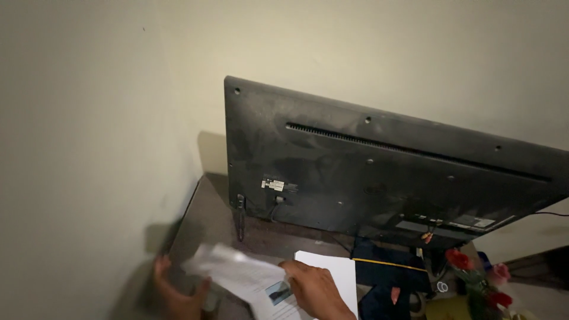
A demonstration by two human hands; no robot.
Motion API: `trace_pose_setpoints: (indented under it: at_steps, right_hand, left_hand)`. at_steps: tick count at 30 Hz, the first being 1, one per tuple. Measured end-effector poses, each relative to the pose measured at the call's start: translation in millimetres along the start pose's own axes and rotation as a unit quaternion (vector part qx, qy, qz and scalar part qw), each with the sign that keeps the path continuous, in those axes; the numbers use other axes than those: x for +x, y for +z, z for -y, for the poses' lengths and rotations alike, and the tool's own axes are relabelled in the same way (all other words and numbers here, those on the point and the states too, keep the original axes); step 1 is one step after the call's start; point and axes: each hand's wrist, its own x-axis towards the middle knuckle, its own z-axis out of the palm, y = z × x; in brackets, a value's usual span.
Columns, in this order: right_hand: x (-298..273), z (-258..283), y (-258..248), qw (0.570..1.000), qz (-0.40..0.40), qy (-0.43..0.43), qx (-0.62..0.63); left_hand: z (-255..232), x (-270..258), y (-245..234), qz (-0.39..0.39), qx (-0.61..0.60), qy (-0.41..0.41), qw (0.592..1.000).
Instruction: Organizing papers, rearranging a flower pot, and securing cables behind a television with tape.
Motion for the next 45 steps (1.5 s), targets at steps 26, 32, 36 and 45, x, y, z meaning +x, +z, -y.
trace_pose_setpoints:
  at_steps: [26,32,36,45]
  right_hand:
    - [66.2,-126.9,159.4,0.876,-0.336,0.037,0.343]
    - [74.8,-128.6,156.2,0.858,-0.389,0.007,0.336]
    - [77.8,-149.4,188.4,0.853,-0.371,0.051,0.363]
    - [88.8,-153.4,218.7,0.855,-0.384,0.025,0.347]
  left_hand:
    - [66.3,9.0,25.5,0.280,-0.080,-0.431,0.854]
    - [114.2,-5.9,44.7,0.211,-0.116,-0.318,0.917]
    - [91.5,-3.8,37.6,0.184,-0.059,-0.343,0.919]
    - [145.1,-64.4,56.1,0.169,-0.030,-0.294,0.940]
